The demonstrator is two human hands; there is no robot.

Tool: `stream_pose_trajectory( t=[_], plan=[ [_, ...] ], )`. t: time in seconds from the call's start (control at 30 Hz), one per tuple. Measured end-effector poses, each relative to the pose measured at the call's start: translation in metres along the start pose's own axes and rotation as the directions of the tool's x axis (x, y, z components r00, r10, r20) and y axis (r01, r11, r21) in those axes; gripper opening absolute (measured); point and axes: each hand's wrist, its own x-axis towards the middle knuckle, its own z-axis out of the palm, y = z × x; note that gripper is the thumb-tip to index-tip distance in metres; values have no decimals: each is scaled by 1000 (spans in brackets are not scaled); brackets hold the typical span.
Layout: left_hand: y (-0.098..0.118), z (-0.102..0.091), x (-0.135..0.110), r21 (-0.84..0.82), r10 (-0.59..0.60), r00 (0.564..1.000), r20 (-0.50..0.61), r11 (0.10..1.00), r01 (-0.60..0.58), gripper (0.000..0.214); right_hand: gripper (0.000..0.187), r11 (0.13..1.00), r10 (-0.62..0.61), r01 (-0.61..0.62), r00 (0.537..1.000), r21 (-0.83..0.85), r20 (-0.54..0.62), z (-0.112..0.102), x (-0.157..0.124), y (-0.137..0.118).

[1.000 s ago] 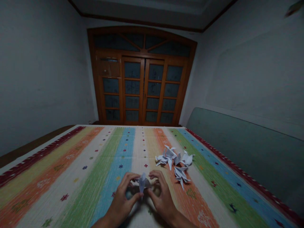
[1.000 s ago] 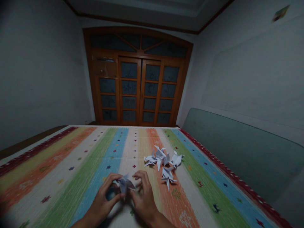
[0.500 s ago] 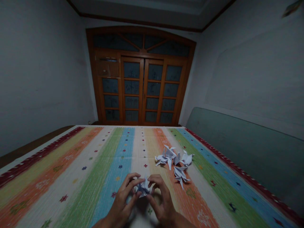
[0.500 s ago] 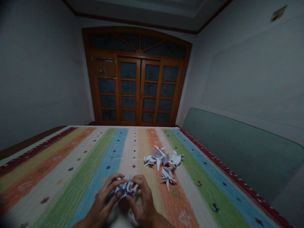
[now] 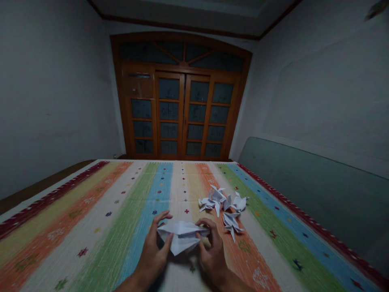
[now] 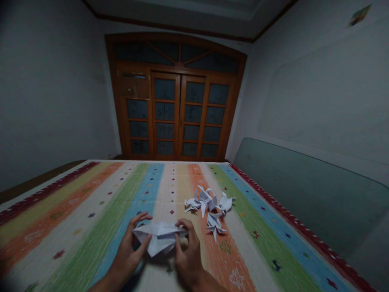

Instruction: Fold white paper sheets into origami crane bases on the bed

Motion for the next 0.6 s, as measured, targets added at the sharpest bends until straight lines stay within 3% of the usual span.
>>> stream_pose_trajectory(
  t=[0.13, 0.23, 0.4, 0.6],
  plan=[
    [-1, -1, 10, -219, -178, 982, -64, 963, 160, 61, 31, 981, 190, -186, 980, 62, -66, -2, 5, 8],
    [-3, -4, 17, -271, -239, 969, -63, 938, 214, 59, 34, 973, 230, -226, 970, 53, -74, -4, 8, 12],
    [-7, -14, 24, -50, -148, 982, -113, 988, 143, 31, 27, 986, 158, -163, 978, -31, -137, -8, 15, 12],
    [-16, -25, 30, 153, -83, 988, -126, 983, 102, 21, 16, 982, 153, -165, 981, -96, -123, -12, 24, 12]
  ],
)
